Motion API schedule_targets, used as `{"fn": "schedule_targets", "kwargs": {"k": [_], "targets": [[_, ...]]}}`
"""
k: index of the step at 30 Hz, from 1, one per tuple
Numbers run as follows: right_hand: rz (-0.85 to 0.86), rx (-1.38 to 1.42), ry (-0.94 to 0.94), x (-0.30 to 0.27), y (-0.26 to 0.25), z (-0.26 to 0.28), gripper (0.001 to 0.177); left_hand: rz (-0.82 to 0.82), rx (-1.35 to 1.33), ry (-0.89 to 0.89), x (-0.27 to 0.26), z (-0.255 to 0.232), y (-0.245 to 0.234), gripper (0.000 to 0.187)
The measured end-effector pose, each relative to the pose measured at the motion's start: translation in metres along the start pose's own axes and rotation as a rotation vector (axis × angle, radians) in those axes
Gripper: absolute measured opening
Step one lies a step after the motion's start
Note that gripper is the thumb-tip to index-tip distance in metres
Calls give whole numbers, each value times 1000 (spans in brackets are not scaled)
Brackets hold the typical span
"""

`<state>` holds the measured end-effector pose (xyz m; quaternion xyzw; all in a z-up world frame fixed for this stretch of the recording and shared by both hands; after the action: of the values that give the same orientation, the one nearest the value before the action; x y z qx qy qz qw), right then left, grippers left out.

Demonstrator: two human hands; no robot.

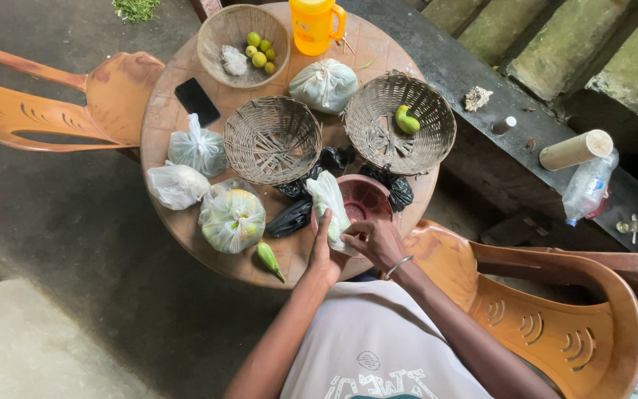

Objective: The person unties plastic bags filled with produce, moves the produce into a bowl, and then places the bags onto a chair.

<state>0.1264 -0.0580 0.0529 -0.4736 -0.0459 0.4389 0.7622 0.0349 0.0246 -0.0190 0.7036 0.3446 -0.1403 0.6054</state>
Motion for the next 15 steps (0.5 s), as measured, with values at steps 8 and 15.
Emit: {"fn": "schedule_targets", "kwargs": {"k": [8, 15], "targets": [[-34, 181, -354, -2, 40, -18, 25, 2, 76, -17, 5, 3, -11, 78], [212, 458, -182, 6, 59, -45, 23, 61, 64, -169, 12, 29, -34, 60]]}}
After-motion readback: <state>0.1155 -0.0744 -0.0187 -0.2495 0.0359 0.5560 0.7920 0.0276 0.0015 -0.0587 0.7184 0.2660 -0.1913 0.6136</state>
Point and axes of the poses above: each hand's wrist, its own x-axis towards the middle knuckle, its own y-axis out of the palm, z = x × y, the point moved 5 cm from there along x, towards the middle knuckle, and after that the axes turned 10 degrees about -x, right-handed, at the moved point
